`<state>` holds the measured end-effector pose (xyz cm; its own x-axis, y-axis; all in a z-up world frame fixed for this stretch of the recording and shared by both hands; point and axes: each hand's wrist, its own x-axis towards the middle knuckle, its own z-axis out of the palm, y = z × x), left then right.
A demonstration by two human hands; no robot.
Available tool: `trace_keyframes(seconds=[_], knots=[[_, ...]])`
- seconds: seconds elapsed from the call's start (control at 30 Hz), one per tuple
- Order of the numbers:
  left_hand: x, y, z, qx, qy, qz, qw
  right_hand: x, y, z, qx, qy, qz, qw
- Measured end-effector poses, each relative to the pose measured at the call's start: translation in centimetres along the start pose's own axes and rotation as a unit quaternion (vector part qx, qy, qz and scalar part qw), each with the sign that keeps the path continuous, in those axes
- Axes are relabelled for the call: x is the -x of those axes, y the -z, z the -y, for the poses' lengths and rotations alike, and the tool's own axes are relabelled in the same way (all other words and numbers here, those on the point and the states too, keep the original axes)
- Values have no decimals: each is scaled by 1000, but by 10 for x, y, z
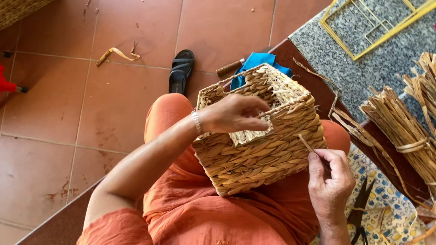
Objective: The person weaves a rectangular basket using dried palm leaves, interlacing strands by hand and trimming excess with scissors. The person rotates the basket to continue weaving along the edges and trims protruding ends.
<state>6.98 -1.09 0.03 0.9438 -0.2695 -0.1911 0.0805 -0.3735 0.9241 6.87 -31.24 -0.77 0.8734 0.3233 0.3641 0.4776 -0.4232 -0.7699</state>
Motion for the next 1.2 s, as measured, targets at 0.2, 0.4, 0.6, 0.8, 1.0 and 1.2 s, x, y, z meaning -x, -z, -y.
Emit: trace_keyframes(seconds=[0.2,0.4,0.6,0.8,1.0,1.2], knots=[[-49,-14,-6,67,105,103,987,-5,-2,9,41,27,0,999],[-53,-26,-1,139,130,63,980,-6,-11,7,51,76,14,996],[-52,-26,3,182,119,52,975,-12,-16,12,57,89,-4,994],[-45,-28,11,205,92,48,973,-17,-21,17,61,110,-15,992],[-43,-35,18,330,88,74,937,-19,-39,8,62,135,-37,988],[-45,-34,20,316,110,109,936,-15,-40,1,135,178,-17,975]])
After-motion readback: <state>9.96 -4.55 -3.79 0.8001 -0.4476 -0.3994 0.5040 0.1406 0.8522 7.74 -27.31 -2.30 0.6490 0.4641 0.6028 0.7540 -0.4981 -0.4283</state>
